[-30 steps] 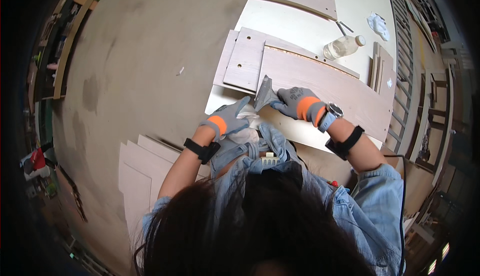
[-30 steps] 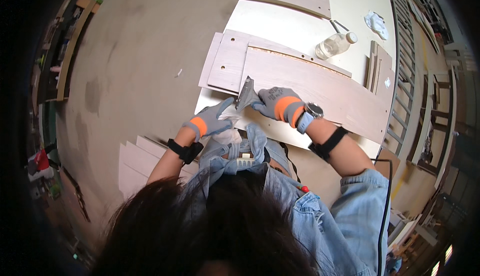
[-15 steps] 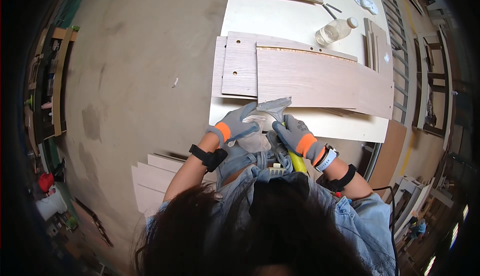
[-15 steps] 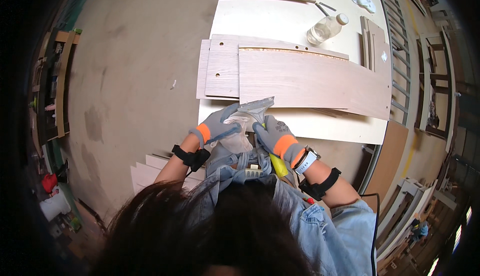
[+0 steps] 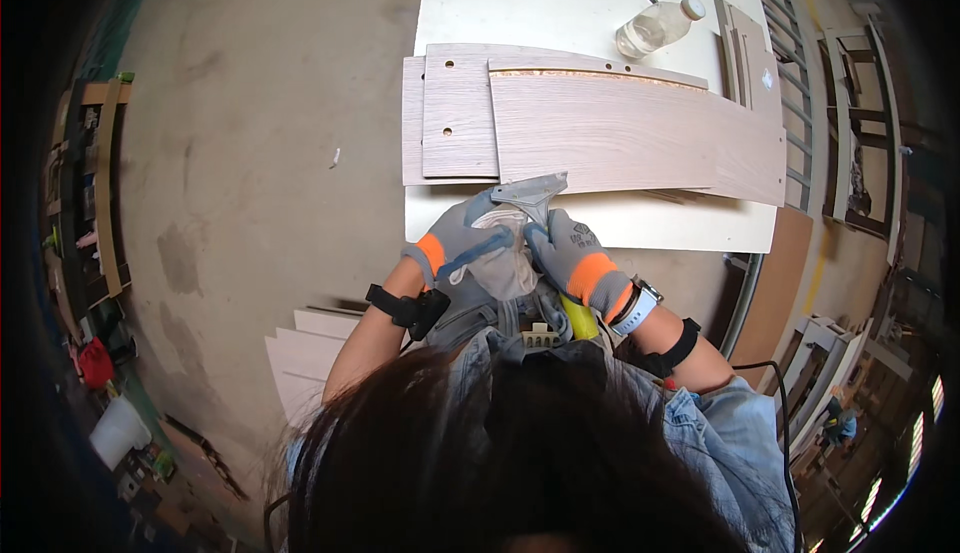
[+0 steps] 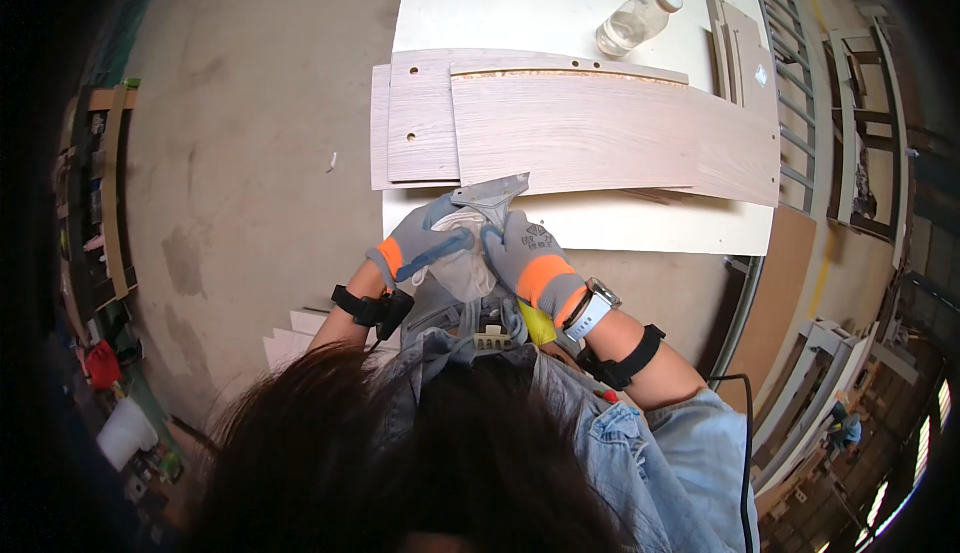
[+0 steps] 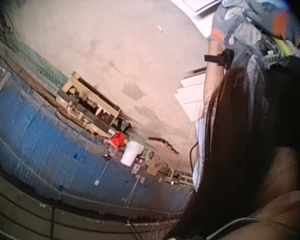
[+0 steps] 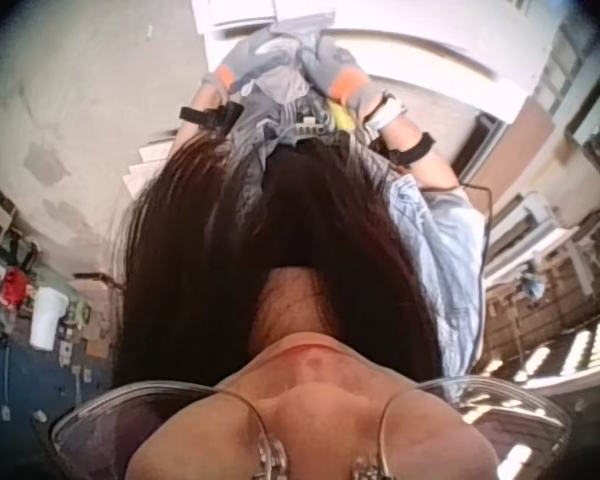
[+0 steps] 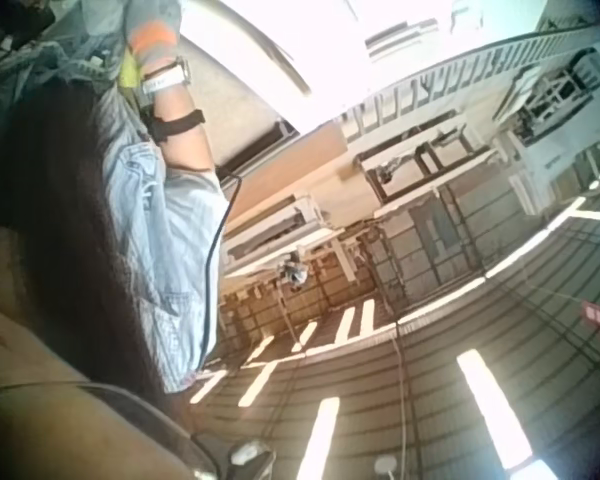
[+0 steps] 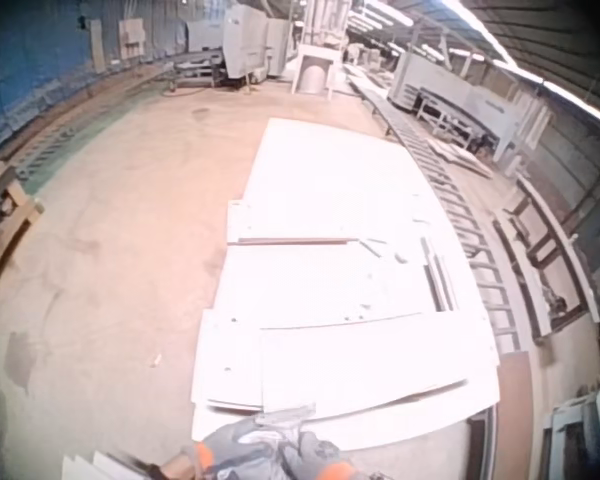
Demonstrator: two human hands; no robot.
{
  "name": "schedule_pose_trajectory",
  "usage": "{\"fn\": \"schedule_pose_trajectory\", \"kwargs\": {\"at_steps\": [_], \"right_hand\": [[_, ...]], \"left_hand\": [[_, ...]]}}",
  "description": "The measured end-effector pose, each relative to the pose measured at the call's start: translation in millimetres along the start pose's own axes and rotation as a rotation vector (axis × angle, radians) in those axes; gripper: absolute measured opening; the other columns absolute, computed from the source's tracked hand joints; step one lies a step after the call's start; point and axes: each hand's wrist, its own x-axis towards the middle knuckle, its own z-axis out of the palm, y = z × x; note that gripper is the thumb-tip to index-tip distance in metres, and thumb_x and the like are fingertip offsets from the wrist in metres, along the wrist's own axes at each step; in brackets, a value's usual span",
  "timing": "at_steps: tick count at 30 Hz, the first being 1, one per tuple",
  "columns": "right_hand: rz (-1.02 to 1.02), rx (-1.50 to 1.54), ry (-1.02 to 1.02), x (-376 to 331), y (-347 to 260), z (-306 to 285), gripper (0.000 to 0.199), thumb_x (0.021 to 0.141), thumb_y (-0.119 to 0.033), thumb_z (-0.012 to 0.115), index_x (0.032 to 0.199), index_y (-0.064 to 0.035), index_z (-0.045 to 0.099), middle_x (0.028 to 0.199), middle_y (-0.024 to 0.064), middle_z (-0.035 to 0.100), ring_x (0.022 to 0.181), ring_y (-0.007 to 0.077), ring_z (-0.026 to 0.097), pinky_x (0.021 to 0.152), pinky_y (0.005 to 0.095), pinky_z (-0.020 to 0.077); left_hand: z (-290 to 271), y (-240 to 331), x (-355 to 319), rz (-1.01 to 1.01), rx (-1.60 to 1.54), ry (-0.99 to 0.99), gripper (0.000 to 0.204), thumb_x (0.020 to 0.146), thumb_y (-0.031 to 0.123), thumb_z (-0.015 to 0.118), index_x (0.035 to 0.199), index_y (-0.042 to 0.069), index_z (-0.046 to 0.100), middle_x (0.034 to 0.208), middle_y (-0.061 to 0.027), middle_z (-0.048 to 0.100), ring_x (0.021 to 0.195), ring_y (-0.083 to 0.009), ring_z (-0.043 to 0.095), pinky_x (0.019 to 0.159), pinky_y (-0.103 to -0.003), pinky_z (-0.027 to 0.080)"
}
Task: The person cleans wooden panels by scraping them with a scraper and wiping them with a cloth. They pick up the panels, turn them over, and place them onto a larger white board before wiping the surfaces again.
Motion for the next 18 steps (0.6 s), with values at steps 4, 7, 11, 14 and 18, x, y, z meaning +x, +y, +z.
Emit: {"fn": "schedule_pose_trajectory", "kwargs": {"at_steps": [4, 7, 11, 14, 18], "right_hand": [[-0.127, -0.019, 0.102, 20, 3, 3, 0.04, 0.09, -0.037, 0.048, 0.095, 0.0025, 0.049, 0.082, 0.023, 0.06, 0.075, 0.0373, 0.061, 0.067, 0.0427, 0.049], [0.059, 0.552, -0.096, 39, -9, -32, 0.034, 0.089, -0.034, 0.05, 0.093, -0.0003, 0.049, 0.073, 0.0145, 0.058, 0.056, 0.0261, 0.061, 0.052, 0.0358, 0.0515], [-0.027, 1.055, 0.109, 47, 16, -80, 0.027, 0.09, -0.033, 0.05, 0.096, -0.0058, 0.048, 0.07, 0.0071, 0.053, 0.051, 0.0187, 0.057, 0.045, 0.0295, 0.0488], [0.004, 1.185, 0.286, 41, 44, -110, 0.025, 0.09, -0.028, 0.05, 0.098, -0.005, 0.046, 0.069, 0.0053, 0.048, 0.053, 0.0168, 0.051, 0.048, 0.029, 0.046], [-0.017, 1.245, 0.351, 39, 75, -125, 0.02, 0.09, -0.026, 0.05, 0.091, -0.0069, 0.044, 0.068, 0.0067, 0.048, 0.053, 0.0202, 0.053, 0.049, 0.0311, 0.0485]], "left_hand": [[2, -19, -2, 0.095, 0.108, 0.147, 0.06, 0.079, 0.021, 0.068, 0.13, 0.002, 0.043, 0.122, -0.0111, 0.054, 0.11, -0.0182, 0.051, 0.095, -0.03, 0.04], [-10, -5, -14, 0.107, 0.452, 0.158, 0.053, 0.08, 0.022, 0.067, 0.125, 0.003, 0.047, 0.116, -0.0149, 0.057, 0.107, -0.0229, 0.054, 0.094, -0.031, 0.041], [-38, 41, -68, 0.131, 0.357, 0.489, 0.045, 0.081, 0.02, 0.065, 0.12, 0.003, 0.051, 0.111, -0.0185, 0.058, 0.105, -0.029, 0.056, 0.092, -0.033, 0.043], [-56, 70, -76, 0.468, 1.083, 0.511, 0.04, 0.084, 0.02, 0.057, 0.121, 0.007, 0.05, 0.112, -0.0185, 0.057, 0.099, -0.0315, 0.057, 0.085, -0.035, 0.045], [-34, 107, -57, 0.763, 0.983, 0.636, 0.043, 0.083, 0.017, 0.059, 0.124, 0.006, 0.047, 0.114, -0.0189, 0.056, 0.101, -0.0341, 0.056, 0.088, -0.038, 0.046]]}}
